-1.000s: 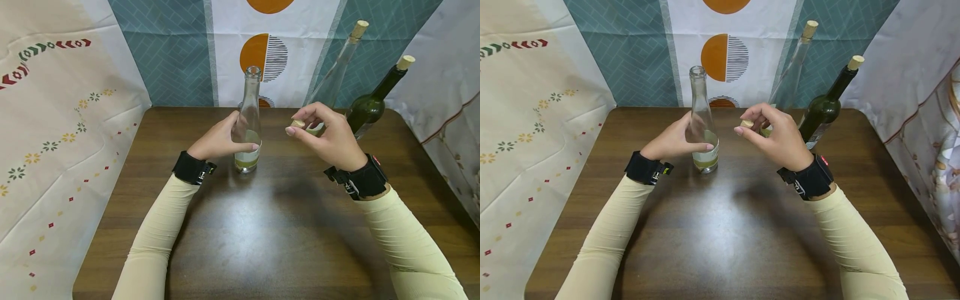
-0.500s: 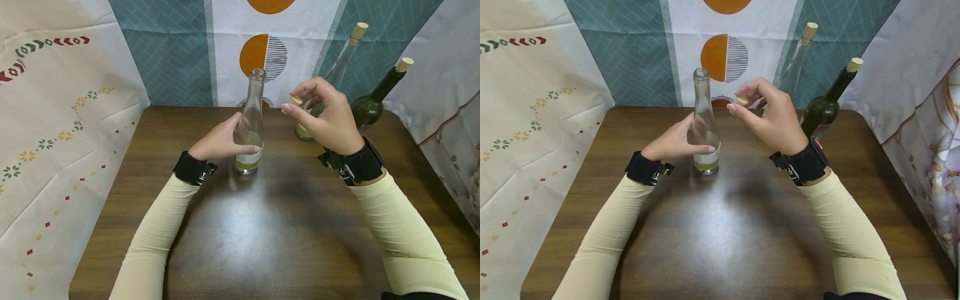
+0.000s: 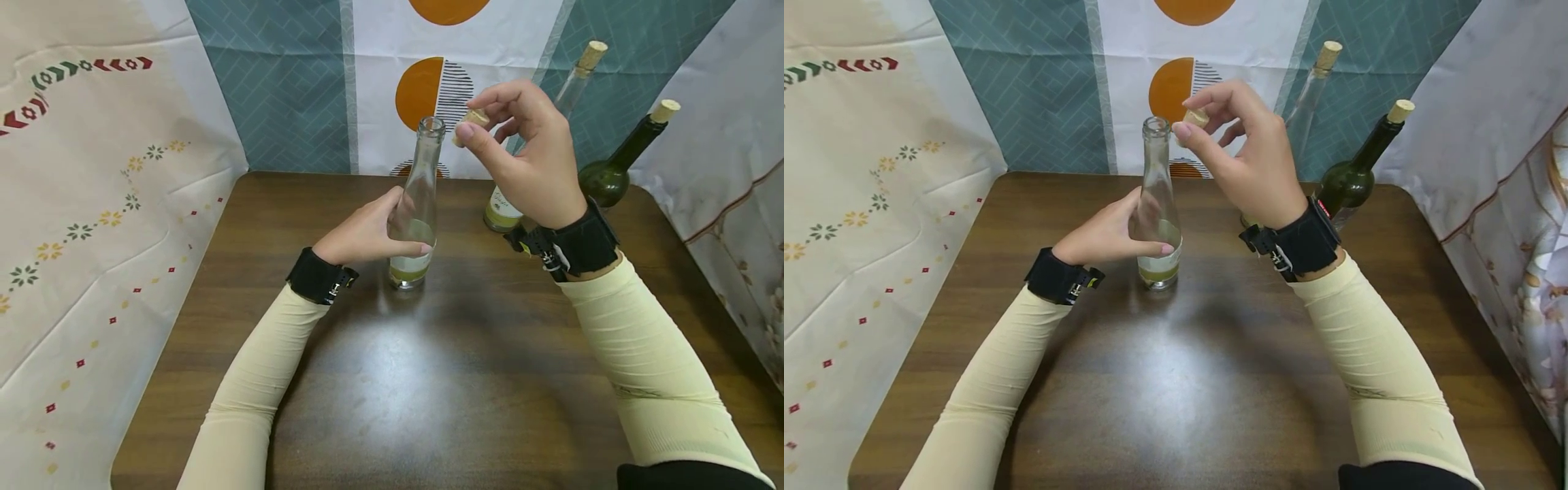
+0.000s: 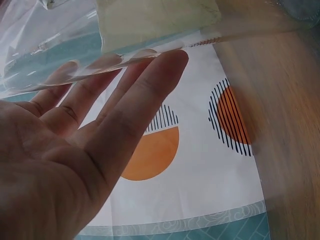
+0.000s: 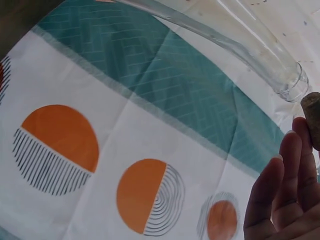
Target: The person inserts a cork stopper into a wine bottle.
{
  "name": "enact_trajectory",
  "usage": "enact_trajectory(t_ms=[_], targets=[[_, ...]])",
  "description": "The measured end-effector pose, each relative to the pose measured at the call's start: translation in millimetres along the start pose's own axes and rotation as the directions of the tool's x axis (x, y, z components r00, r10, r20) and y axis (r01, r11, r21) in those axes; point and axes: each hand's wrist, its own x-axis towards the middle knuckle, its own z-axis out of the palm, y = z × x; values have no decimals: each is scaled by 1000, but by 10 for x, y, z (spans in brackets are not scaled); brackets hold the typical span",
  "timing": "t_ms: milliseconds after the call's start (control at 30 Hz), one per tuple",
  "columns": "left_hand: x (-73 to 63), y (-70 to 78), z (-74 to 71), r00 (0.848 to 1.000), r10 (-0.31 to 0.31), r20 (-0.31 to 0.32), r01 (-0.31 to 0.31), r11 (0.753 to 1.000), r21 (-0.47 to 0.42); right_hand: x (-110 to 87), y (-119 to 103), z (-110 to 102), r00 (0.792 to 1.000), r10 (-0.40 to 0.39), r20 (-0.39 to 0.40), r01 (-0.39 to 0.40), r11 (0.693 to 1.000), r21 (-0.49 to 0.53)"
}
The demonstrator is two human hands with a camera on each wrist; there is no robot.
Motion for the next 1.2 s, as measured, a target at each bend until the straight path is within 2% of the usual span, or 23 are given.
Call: enact_trajectory(t_ms=[200,500,733,800,867,933,1000,1100,1200], targets=[[-2,13,14,1000,13,5,-13,1000,3,130,-61,62,999,-31,-20,31,1000,6],[-7,25,38,1000,17,21,-16,1000,-16,212,-62,113,1000,-18,-2,19,999,39],[-3,29,19,1000,22,16,-22,1000,-15,241,-66,170,996,32,89,-32,999,-7],[0,28,16,1000,20,14,-20,1000,-15,232,-53,188,993,39,113,-43,999,28],[5,23,14,1000,19,12,-19,1000,-14,221,-26,214,992,50,117,-63,992,106],[9,10,10,1000,21,13,-21,1000,-19,210,1,246,992,61,113,-82,976,201],[19,-19,6,999,27,22,-26,999,-32,208,22,287,990,85,111,-116,944,309],[31,-85,-5,998,39,51,-35,997,-70,209,41,349,983,140,121,-180,878,443],[43,-153,-18,995,56,85,-45,991,-123,203,51,410,965,217,149,-263,790,553]])
